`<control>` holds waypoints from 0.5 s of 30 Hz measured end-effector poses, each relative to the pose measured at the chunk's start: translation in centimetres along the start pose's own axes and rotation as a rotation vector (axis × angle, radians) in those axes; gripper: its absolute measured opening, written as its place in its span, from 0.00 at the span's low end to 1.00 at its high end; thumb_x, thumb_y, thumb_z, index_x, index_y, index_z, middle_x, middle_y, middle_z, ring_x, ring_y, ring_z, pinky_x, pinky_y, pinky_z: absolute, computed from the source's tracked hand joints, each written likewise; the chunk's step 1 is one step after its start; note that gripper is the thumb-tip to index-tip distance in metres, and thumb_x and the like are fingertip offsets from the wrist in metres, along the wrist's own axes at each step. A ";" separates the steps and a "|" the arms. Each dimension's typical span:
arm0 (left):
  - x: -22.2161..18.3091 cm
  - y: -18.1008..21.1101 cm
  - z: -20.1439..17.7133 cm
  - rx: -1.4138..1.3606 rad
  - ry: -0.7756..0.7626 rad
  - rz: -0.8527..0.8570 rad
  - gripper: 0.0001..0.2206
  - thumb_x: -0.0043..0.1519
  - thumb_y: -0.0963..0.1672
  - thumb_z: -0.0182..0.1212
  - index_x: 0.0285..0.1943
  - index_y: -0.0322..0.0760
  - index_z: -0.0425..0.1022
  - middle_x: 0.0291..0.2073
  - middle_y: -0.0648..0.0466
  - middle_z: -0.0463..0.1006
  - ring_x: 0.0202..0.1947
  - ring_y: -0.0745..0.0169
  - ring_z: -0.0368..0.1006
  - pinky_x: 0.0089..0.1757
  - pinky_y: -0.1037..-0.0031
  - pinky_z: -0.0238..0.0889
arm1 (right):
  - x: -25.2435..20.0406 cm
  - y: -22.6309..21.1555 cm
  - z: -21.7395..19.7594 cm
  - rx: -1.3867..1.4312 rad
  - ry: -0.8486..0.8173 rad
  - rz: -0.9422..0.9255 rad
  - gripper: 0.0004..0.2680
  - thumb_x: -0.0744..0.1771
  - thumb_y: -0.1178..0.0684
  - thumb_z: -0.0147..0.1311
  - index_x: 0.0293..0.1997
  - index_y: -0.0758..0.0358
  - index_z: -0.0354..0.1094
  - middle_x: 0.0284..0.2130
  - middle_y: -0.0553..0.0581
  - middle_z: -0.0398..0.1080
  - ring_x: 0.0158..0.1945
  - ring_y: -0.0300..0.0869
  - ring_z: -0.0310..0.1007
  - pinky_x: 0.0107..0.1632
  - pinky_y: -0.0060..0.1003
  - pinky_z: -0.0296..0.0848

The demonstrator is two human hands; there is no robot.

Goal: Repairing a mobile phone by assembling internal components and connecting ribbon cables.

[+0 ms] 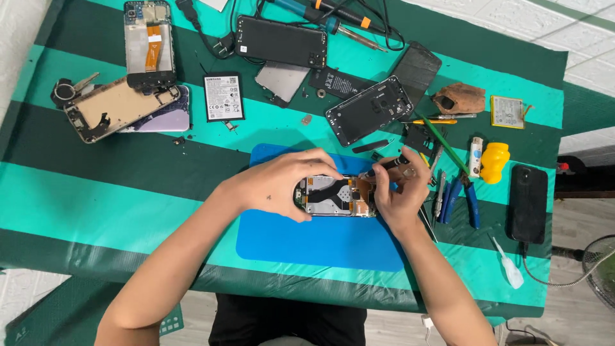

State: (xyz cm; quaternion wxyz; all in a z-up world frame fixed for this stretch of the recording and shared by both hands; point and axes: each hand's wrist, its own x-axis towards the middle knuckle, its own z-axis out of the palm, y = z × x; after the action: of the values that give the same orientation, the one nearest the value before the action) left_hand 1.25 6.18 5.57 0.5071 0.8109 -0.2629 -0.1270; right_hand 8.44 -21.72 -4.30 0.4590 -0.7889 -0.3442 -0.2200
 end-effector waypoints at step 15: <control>-0.2 -1.6 -0.6 -0.275 0.013 -0.010 0.29 0.47 0.30 0.53 0.62 0.27 0.72 0.57 0.33 0.74 0.63 0.22 0.67 0.63 0.39 0.57 | -0.3 1.3 -0.7 0.089 0.068 -0.016 0.21 0.67 0.62 0.67 0.60 0.80 0.53 0.23 0.64 0.75 0.22 0.53 0.78 0.29 0.37 0.72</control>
State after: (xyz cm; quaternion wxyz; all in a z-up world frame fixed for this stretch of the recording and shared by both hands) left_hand 1.79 7.31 4.35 0.6146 0.7358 -0.2357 -0.1592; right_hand 9.19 -22.83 -4.92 0.5035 -0.7569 -0.3442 -0.2348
